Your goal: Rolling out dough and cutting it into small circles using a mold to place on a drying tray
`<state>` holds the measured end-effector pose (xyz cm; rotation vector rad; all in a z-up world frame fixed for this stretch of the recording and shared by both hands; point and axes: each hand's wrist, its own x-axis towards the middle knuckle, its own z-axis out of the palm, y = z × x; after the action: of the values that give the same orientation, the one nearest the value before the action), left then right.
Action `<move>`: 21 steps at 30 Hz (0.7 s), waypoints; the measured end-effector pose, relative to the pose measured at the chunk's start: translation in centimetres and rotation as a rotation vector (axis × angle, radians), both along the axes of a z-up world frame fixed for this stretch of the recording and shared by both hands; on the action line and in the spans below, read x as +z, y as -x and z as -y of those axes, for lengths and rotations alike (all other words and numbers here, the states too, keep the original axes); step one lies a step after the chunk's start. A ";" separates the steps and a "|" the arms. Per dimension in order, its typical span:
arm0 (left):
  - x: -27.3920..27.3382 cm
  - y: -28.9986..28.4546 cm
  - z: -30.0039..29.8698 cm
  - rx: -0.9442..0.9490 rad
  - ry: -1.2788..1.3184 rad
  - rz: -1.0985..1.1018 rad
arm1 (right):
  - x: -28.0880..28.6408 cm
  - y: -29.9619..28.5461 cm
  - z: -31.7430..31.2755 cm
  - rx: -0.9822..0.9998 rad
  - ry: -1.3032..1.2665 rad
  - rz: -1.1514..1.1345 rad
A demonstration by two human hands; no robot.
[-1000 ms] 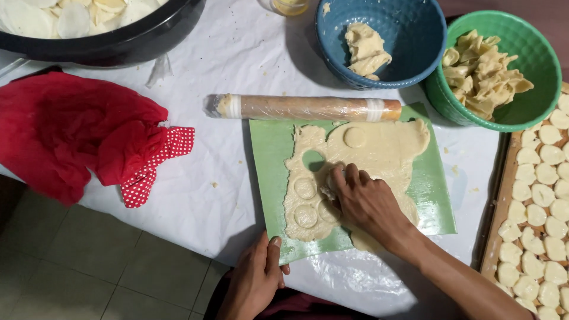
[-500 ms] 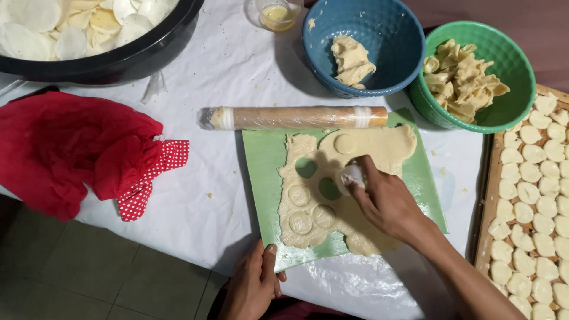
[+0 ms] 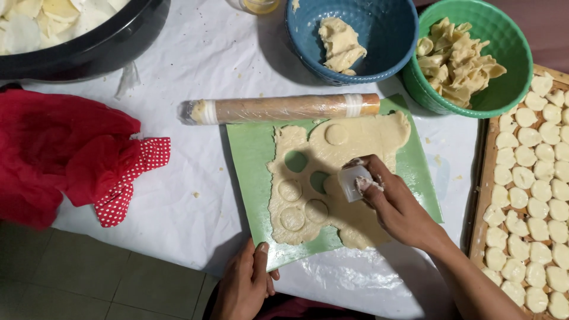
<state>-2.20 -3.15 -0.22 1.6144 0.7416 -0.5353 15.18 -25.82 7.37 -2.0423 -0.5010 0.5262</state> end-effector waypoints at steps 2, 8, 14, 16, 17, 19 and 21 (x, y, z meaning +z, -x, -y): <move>0.2 -0.1 0.1 0.017 0.000 0.016 | 0.8 -0.1 0.0 -0.037 0.204 0.060; 0.5 -0.2 -0.1 0.005 -0.001 0.017 | -3.2 1.9 3.9 0.156 0.915 0.183; -0.5 -0.1 0.3 0.033 0.001 0.036 | -7.8 4.0 3.9 0.294 0.887 0.474; -0.5 -0.1 0.3 0.049 0.014 0.033 | -8.0 4.4 3.0 0.306 0.860 0.565; -0.5 -0.1 0.2 0.042 0.013 0.043 | -8.1 4.6 2.8 0.330 0.919 0.719; -0.7 0.3 0.4 0.028 0.016 0.042 | -8.2 5.1 2.6 0.354 0.981 0.859; -0.8 0.2 0.4 0.064 0.044 0.072 | -8.0 4.8 2.3 0.354 0.980 0.843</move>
<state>-2.45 -3.54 -0.99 1.5562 0.7208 -0.4427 10.38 -28.17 -0.59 -3.1325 -1.3086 0.0421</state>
